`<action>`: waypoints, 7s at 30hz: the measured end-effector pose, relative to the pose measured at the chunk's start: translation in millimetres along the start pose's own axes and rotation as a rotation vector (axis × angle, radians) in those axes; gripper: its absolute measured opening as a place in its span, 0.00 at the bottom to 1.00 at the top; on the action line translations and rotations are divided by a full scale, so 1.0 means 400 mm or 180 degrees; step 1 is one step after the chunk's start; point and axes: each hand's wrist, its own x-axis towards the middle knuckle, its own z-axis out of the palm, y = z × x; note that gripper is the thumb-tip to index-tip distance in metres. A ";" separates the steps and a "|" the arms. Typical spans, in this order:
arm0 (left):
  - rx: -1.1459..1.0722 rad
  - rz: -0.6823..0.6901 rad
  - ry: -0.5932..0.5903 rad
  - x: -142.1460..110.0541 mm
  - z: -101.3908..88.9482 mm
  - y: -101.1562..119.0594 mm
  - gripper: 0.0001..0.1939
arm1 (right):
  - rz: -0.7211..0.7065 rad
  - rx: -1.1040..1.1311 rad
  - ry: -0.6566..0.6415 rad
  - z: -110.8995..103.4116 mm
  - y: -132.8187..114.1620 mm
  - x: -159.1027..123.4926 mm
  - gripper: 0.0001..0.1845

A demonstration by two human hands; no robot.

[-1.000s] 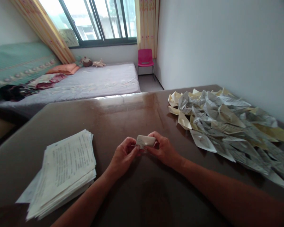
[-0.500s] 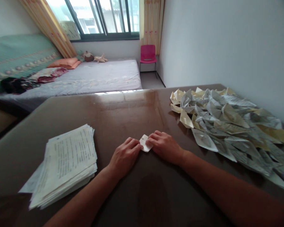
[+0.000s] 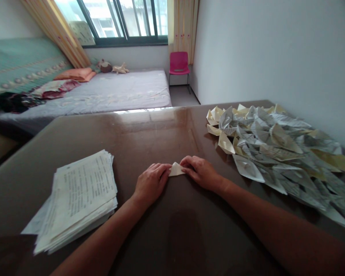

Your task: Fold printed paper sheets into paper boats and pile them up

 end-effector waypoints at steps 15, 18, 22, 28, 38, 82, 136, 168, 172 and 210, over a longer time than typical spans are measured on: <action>0.0892 -0.0060 -0.0010 0.014 0.015 0.018 0.15 | 0.0199 -0.0972 -0.0026 0.002 -0.042 0.012 0.05; 0.0920 0.0253 0.0226 0.001 0.011 0.024 0.15 | 0.0239 -0.1053 -0.0052 0.002 -0.047 0.012 0.06; 0.0920 0.1035 0.0208 -0.025 0.007 0.036 0.15 | 0.0217 -0.1094 -0.0067 0.002 -0.047 0.013 0.05; 0.1172 0.0895 -0.0138 -0.039 0.004 0.047 0.16 | -0.0203 -0.1503 -0.0107 -0.008 -0.066 -0.010 0.09; 0.1427 0.0828 -0.0118 -0.046 -0.016 0.048 0.14 | -0.0375 -0.2419 -0.0374 0.009 -0.127 -0.069 0.15; -0.1602 -0.0016 0.0323 -0.025 -0.004 0.029 0.10 | -0.0684 -0.0094 -0.0091 0.018 -0.065 -0.008 0.14; 0.2079 0.0828 -0.0328 -0.092 0.006 0.104 0.21 | -0.0799 -0.2284 -0.0363 0.039 -0.105 -0.036 0.23; -0.1527 -0.0272 0.0640 -0.026 -0.020 0.026 0.06 | -0.0466 0.1148 0.0220 0.017 -0.042 0.000 0.07; -0.1501 -0.0119 0.0610 -0.023 -0.028 0.030 0.05 | -0.0574 0.1149 0.0403 0.014 -0.046 -0.003 0.06; -0.1133 0.0139 0.0651 -0.027 -0.030 0.032 0.08 | -0.0424 0.1266 0.0527 0.018 -0.042 -0.003 0.10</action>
